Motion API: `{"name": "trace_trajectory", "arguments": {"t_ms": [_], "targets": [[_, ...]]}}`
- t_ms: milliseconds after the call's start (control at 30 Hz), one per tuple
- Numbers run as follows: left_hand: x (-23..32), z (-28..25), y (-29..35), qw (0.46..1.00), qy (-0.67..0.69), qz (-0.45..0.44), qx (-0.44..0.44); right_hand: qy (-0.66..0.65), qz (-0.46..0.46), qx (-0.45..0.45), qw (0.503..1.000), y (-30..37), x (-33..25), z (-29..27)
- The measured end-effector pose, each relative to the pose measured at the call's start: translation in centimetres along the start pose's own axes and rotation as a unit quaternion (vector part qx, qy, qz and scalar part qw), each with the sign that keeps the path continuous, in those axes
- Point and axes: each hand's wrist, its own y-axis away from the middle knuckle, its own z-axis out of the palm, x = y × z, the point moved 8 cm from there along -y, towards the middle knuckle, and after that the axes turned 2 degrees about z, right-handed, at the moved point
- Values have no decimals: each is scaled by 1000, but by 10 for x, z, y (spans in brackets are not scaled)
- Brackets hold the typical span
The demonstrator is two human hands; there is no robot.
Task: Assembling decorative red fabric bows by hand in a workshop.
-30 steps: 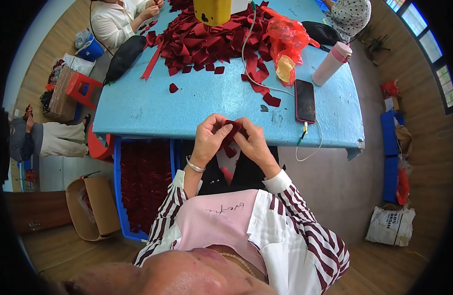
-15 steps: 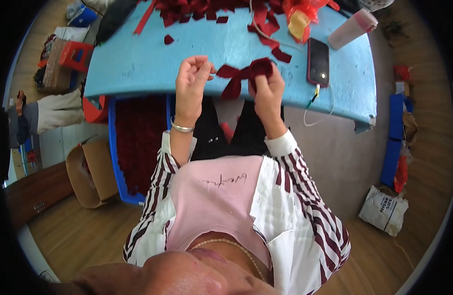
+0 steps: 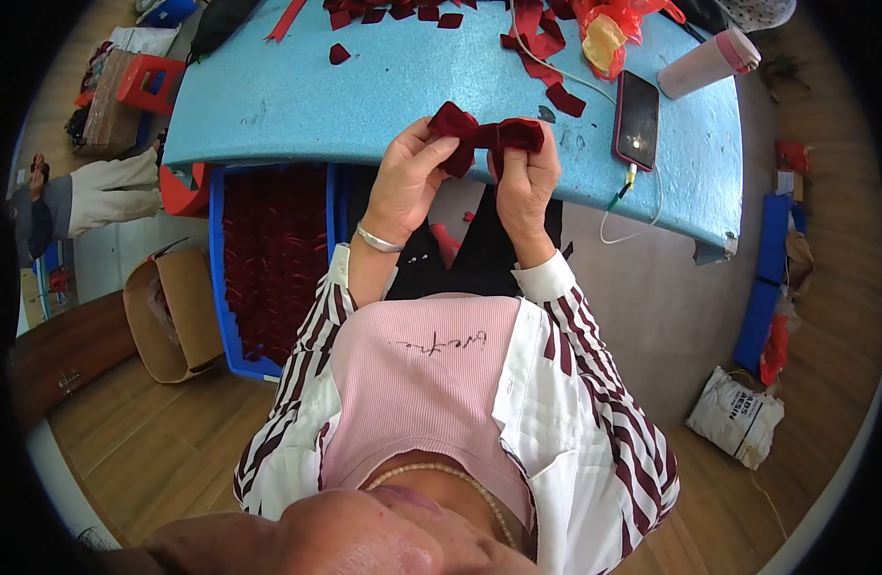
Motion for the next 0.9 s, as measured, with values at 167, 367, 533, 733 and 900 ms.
{"name": "trace_trajectory", "arguments": {"t_ms": [167,367,533,733,900], "targets": [[0,-4,0,999,-21,35,-4,-54,33,-11,998,6,-5,11],[1,-2,2,997,-38,60,-26,-123,54,-35,990,10,-1,14],[11,0,7,992,-90,92,-18,-93,33,-55,994,12,-2,17],[13,2,7,983,-150,102,-36,-73,80,-5,994,14,5,18],[16,-1,8,967,-201,155,-5,-40,67,-39,996,12,6,24]]}}
